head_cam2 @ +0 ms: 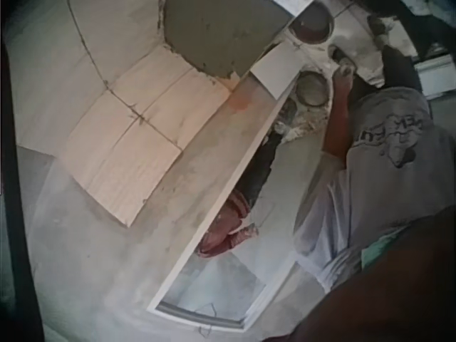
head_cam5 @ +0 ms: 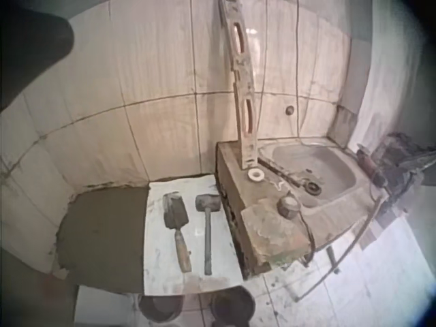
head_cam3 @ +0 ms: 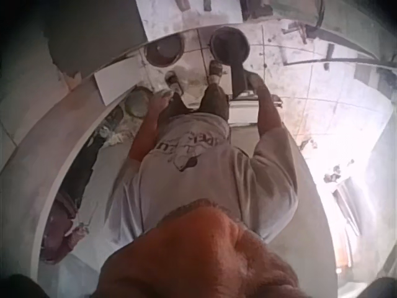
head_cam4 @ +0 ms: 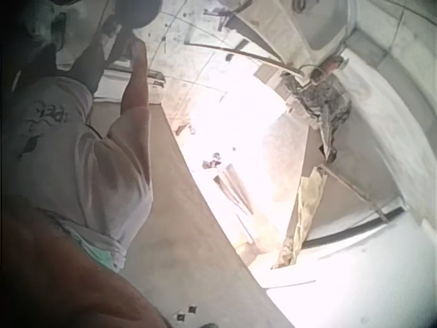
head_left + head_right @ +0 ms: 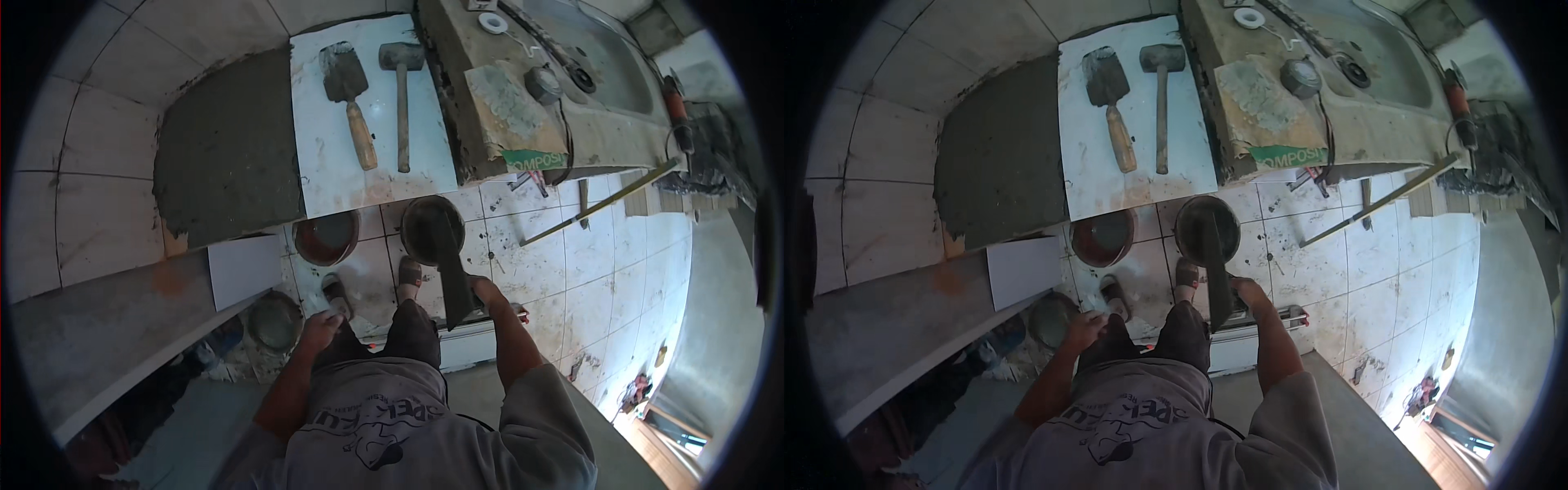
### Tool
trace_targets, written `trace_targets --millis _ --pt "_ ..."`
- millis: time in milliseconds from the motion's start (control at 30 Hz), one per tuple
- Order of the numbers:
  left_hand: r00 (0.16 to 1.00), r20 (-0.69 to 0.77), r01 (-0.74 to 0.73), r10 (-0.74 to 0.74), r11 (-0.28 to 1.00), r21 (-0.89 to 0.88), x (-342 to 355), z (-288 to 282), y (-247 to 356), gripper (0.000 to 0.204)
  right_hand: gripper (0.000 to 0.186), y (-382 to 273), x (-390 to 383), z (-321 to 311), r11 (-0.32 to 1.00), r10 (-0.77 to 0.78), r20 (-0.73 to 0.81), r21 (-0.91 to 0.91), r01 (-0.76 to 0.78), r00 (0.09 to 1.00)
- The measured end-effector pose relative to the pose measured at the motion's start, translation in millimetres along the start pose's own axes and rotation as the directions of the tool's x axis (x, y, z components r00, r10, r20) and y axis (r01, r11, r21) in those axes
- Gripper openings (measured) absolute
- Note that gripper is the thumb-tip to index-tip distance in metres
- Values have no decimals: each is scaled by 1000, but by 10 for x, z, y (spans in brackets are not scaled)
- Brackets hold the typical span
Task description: Smoothing and leveling wet cement on a surface using a trowel.
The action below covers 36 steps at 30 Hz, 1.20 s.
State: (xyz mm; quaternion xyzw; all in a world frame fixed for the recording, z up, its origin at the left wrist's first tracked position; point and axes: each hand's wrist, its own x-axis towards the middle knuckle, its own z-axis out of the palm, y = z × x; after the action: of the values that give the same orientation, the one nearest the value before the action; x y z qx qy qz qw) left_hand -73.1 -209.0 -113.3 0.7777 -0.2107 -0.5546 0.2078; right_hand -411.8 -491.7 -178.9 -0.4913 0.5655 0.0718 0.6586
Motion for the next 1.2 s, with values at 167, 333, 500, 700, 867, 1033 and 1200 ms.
trace_targets --millis 167,333,500,700,867,1033,1200 --pt "996 19 93 -92 995 -32 0 7 46 32 43 -351 93 82 854 216 -90 -465 -233 972" --pt "980 -143 116 -136 983 -143 189 -194 -459 31 47 -173 66 -23 644 141 -243 -714 -275 960" --pt "973 -155 132 -172 962 -240 129 -421 -899 34 50 -163 306 672 592 35 -183 -788 -168 982" --pt "974 -134 140 -181 952 -272 173 -632 -1761 41 58 -449 1439 2272 507 -186 -10 -858 88 982" --pt "845 -347 283 -408 890 -356 158 -816 -2615 41 55 -440 2880 3501 557 -467 -7 -779 288 884" --pt "866 -303 272 -398 883 -383 731 -536 -2502 41 46 68 4056 3236 376 -731 25 -819 433 682" --pt "904 -283 229 -320 923 -309 568 -450 -2418 40 41 -145 2935 3675 312 -756 -32 -896 316 654"
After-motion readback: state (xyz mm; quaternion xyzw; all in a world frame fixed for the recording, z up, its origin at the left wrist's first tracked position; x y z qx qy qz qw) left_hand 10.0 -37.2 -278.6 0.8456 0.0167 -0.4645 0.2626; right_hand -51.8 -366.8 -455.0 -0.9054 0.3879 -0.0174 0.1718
